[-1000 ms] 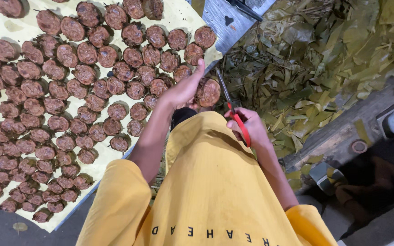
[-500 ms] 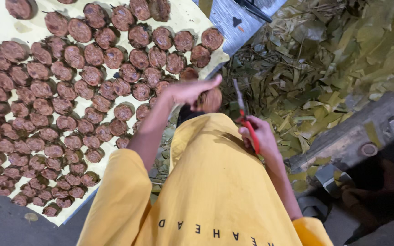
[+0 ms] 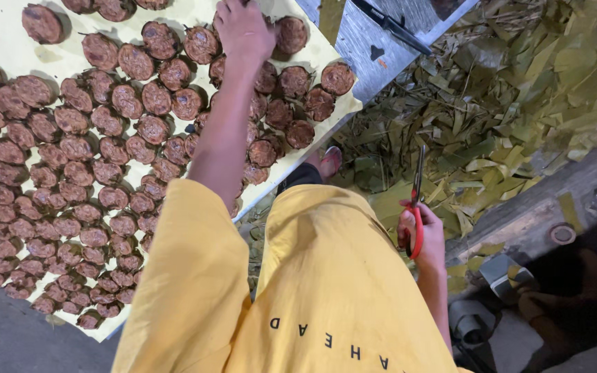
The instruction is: The person uses red-handled scissors to trim the edges of small, round, brown food items arranged on a large tray. They pick up each item, snip the excess material, and place it back on the tray, repeating this process for many items.
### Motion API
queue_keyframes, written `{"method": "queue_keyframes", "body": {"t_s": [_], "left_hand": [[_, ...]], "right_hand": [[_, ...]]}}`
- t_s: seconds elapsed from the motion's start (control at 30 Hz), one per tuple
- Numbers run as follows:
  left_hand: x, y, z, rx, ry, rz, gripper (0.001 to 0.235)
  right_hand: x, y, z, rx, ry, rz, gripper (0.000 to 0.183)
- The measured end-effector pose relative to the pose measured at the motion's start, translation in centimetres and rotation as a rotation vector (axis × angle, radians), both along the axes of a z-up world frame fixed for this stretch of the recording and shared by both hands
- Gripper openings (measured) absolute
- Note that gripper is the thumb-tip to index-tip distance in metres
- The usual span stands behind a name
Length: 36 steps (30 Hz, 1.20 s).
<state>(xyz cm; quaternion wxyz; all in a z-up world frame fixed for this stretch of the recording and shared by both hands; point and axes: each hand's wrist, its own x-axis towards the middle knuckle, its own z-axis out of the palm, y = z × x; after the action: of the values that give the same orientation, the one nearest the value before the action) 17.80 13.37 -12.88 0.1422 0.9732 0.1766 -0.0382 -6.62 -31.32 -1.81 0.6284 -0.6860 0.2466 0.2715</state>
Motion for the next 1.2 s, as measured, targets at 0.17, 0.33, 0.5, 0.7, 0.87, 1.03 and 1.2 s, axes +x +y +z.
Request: {"method": "queue_keyframes", "body": {"t_s": [0.17,0.33,0.5,0.7,0.87,1.03,1.2], "left_hand": [[-1.3,0.7,-1.6,0.028,-0.078,-0.168,0.052],[-4.7,2.1,0.6,-0.5,-0.003,0.218,0.036],[-10.8,-0.1,3.7,-1.779,-0.515,0.676,0.047],[-13.9,-10.8,6.3,-2.492,-0.509,0.399,0.046],[-15.7,-16.9,9.6,-2.26,-0.294,0.007,0.074],[-16.5,-17.5,9.9,-2.112,-0.149,-0.008,0.068],[-14.5,-13.6,5.5,-1.702,0.0,0.356,0.054]], "right_hand": [[1.0,0.2,0.2,-0.046,0.012,0.005,0.033],[1.5,0.6,1.0,-0.066,-0.007,0.046,0.035],[1.5,2.0,2.0,-0.044,-0.033,0.114,0.037],[1.4,4.7,1.8,-0.083,-0.228,0.285,0.043],[2.2,6.2,0.6,0.041,-0.421,0.278,0.046],[2.5,4.4,0.7,0.08,-0.215,0.097,0.043],[0.8,1.1,-0.9,0.142,-0.215,0.032,0.042]]}}
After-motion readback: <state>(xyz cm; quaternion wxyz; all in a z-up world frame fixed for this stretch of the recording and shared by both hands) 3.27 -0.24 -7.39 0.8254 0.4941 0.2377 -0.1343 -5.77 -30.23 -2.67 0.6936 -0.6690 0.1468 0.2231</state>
